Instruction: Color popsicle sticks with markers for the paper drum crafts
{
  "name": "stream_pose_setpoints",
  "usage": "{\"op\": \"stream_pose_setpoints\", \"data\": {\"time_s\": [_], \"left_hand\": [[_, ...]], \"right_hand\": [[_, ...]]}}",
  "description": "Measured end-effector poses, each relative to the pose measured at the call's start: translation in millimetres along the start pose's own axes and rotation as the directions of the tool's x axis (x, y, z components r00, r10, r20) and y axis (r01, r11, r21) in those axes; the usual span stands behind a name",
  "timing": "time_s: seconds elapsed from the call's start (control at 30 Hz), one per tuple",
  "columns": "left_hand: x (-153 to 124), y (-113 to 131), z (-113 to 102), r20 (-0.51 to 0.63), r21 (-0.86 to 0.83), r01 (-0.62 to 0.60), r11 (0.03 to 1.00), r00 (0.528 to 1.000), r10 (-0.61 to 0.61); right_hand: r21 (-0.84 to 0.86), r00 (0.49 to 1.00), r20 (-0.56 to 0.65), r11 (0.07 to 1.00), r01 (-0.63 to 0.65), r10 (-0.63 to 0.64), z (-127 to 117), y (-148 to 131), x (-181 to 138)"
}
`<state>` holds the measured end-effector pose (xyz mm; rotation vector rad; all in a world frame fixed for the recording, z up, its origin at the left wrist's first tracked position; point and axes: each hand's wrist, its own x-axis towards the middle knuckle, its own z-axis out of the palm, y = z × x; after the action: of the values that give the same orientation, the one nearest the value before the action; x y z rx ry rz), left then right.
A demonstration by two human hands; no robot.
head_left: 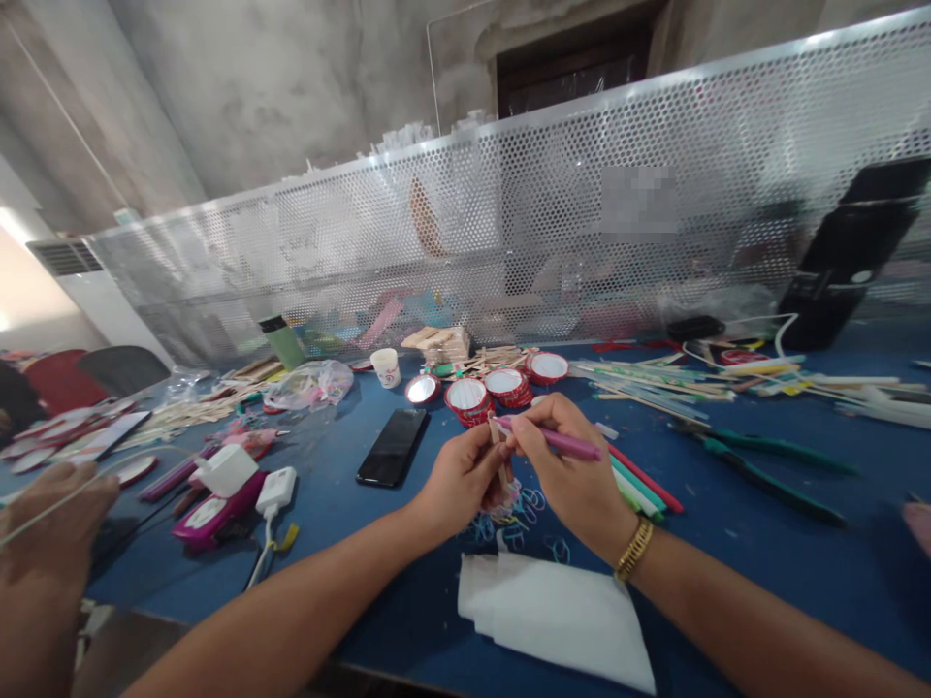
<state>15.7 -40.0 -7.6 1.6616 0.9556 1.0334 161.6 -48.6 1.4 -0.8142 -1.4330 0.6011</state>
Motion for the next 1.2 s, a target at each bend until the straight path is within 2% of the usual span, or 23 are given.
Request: {"op": "stream_pose_setpoints", "data": {"time_s": [0.17,0.3,0.47,0.67,1.2], "left_hand": [[0.1,0.6,-0.2,-0.013,0.006,0.021,1.000,1.000,-0.021],[0.6,0.7,-0.7,-0.012,0.000,0.023,1.000,1.000,-0.023],[1.5,-2.5,-1.3,-0.006,-0.006,0.027,1.000,1.000,-0.027],[1.4,-2.4,-1.0,-0.002,-0.024,0.036,0.999,0.999,-0.036],[1.0,0.4,-0.1,-0.021,-0.042,0.040,0.998,0.999,-0.040]], "right_hand": [[-0.033,1.000,-0.022,0.999,0.009,-0.010,-1.5,3.3,1.3],[0.019,1.000,-0.028,1.000,0.008,-0.007,-2.2,-0.2,2.4],[-0.016,0.998,-0.020,0.998,0.067,-0.067,-2.4,-6.3,2.4],[0.089,1.000,-0.010,0.996,-0.015,0.016,-2.4,1.1,0.0],[0.032,1.000,-0.018,0.999,-0.008,0.008,-1.4,6.3,1.5]]}}
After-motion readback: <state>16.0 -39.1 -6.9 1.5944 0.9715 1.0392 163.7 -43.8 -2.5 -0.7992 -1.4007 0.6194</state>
